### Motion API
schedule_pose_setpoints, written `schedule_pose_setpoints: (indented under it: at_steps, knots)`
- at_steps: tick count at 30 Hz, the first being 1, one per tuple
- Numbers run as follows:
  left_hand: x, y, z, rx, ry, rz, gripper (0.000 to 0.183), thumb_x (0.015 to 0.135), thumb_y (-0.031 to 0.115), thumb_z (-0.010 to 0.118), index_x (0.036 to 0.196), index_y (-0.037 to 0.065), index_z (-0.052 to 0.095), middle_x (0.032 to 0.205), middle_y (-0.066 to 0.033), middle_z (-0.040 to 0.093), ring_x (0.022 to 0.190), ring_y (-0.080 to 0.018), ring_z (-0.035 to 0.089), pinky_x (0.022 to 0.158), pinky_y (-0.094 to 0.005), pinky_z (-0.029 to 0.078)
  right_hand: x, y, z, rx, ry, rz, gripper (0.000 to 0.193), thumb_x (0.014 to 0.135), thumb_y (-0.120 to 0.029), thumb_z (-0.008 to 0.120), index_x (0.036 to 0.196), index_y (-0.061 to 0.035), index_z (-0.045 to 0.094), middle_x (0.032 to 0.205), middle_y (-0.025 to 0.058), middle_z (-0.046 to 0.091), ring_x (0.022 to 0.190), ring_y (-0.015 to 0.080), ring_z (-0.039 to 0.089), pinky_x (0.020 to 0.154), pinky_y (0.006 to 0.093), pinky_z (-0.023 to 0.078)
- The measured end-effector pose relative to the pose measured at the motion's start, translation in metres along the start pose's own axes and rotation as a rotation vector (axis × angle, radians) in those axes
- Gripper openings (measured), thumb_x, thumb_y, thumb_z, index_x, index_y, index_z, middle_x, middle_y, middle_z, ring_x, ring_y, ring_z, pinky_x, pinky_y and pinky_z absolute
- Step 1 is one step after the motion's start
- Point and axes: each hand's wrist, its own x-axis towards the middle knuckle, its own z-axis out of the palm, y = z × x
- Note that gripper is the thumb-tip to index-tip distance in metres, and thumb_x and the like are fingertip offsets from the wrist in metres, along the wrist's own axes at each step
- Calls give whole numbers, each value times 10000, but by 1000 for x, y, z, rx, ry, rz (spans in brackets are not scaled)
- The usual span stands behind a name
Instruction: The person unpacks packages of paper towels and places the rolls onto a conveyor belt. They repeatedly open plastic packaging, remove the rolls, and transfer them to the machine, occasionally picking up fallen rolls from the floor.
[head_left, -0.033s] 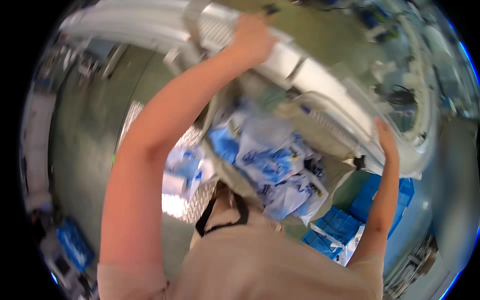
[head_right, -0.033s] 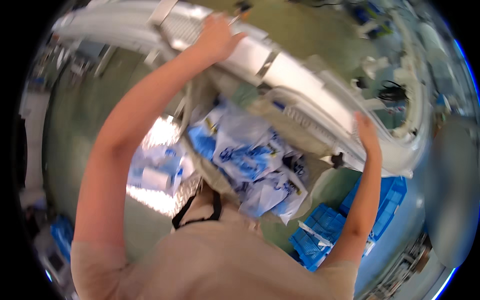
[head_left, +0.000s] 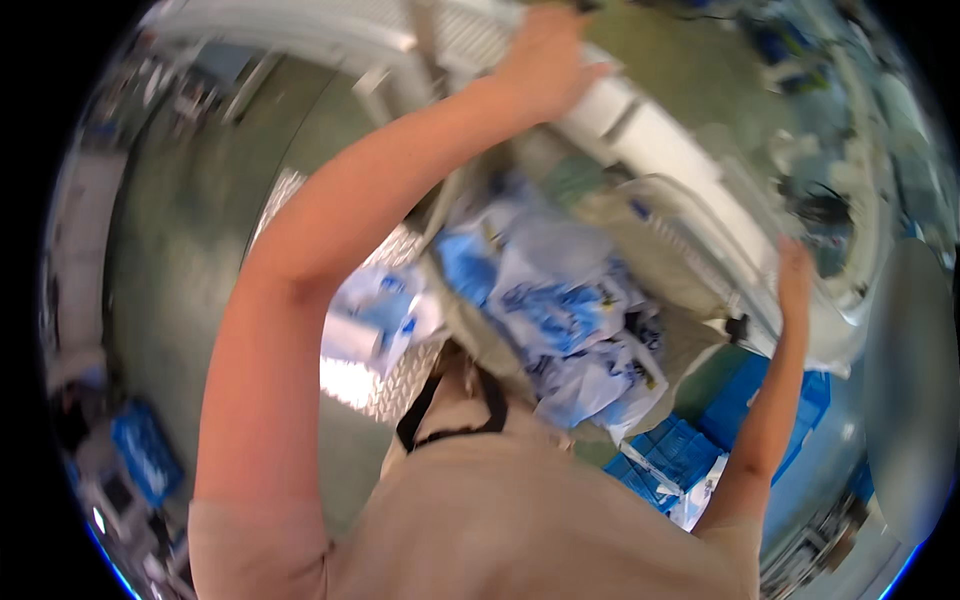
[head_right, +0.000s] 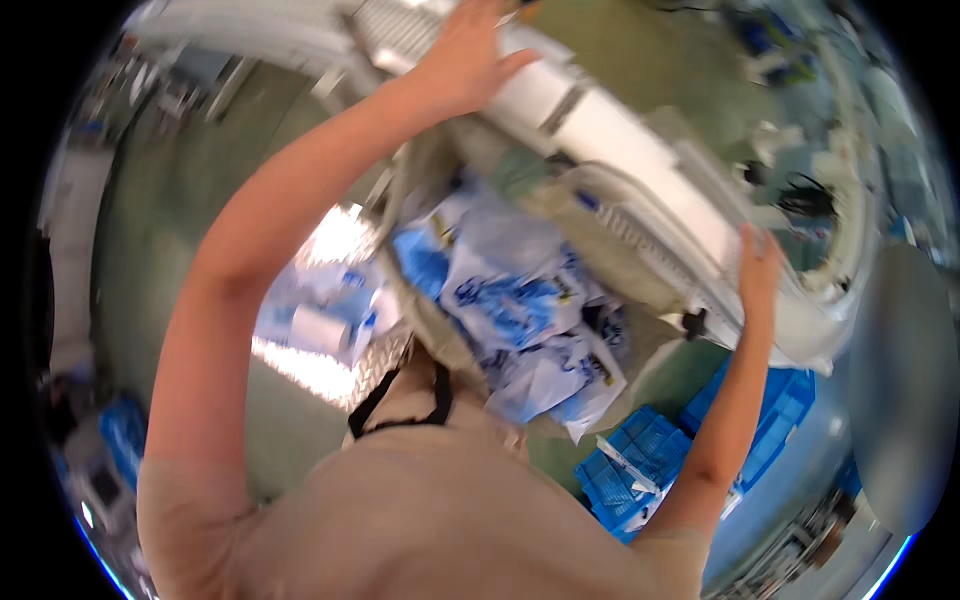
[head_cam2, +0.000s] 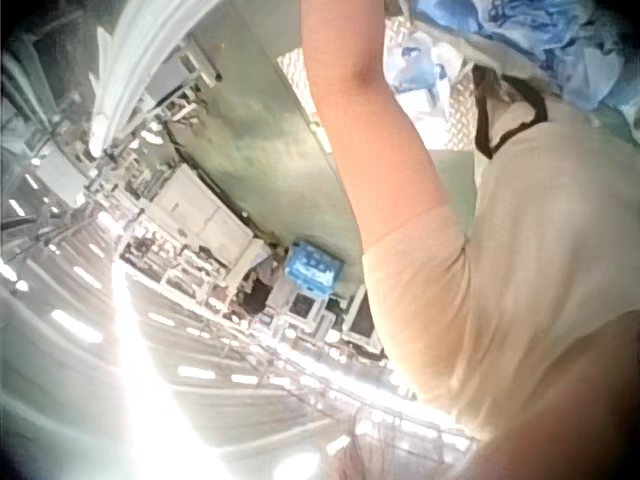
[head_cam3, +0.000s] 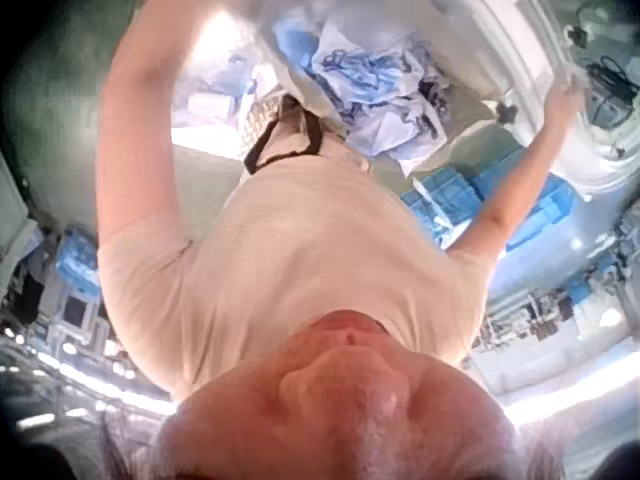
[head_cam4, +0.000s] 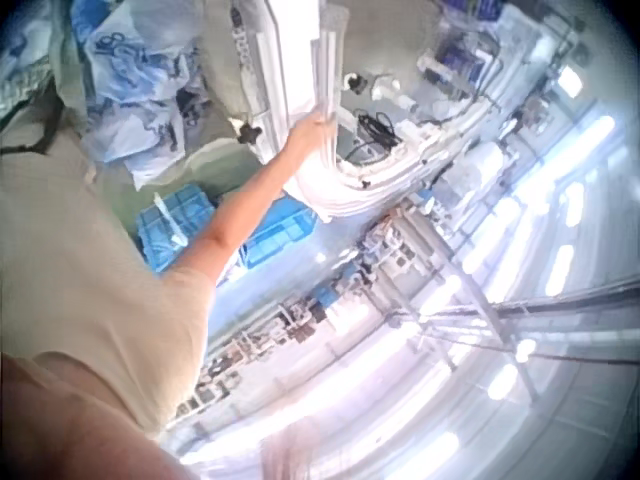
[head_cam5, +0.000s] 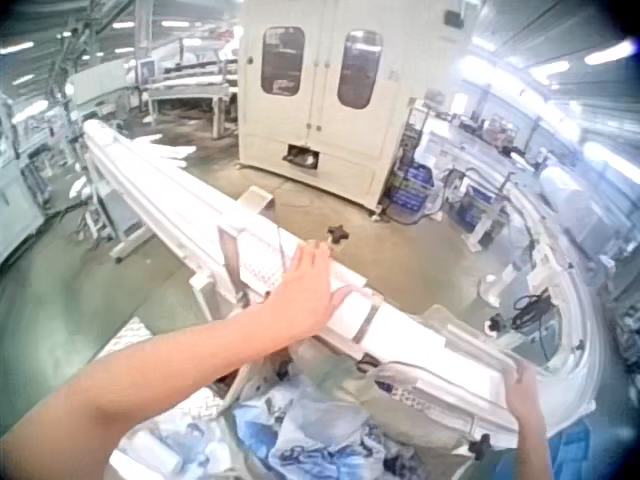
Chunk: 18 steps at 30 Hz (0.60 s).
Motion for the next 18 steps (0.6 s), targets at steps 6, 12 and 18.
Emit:
schedule_pose_setpoints:
  at_steps: [6, 12, 18]
  knots:
    - [-223, -34, -139, -386, -288, -562, 248, 909, 260, 493, 893, 42, 611, 809, -148, 601, 765, -345, 569, 669, -415, 445, -145, -272, -34, 1190, -256, -543, 240, 902, -127, 516, 1096, 9, 554, 966, 136, 617, 977, 235, 563, 843, 325, 447]
    - [-483, -89, -158, 52, -874, -877, 350, 793, 29, 526, 1140, 72, 551, 1166, -155, 549, 1088, -329, 511, 896, -395, 438, -293, -436, 173, 676, -932, -1077, 206, 853, -152, 531, 999, -20, 595, 955, 114, 601, 843, 212, 577, 717, 342, 462]
    - [-512, -78, -131, 346, -1265, -1081, 696, 746, 242, 664, 1363, 263, 345, 1473, -158, 178, 1368, -362, 135, 935, -640, 338, -335, -475, 217, -385, -970, -932, 326, 802, -192, 561, 1104, -70, 559, 1178, 96, 533, 1045, 227, 566, 781, 430, 468]
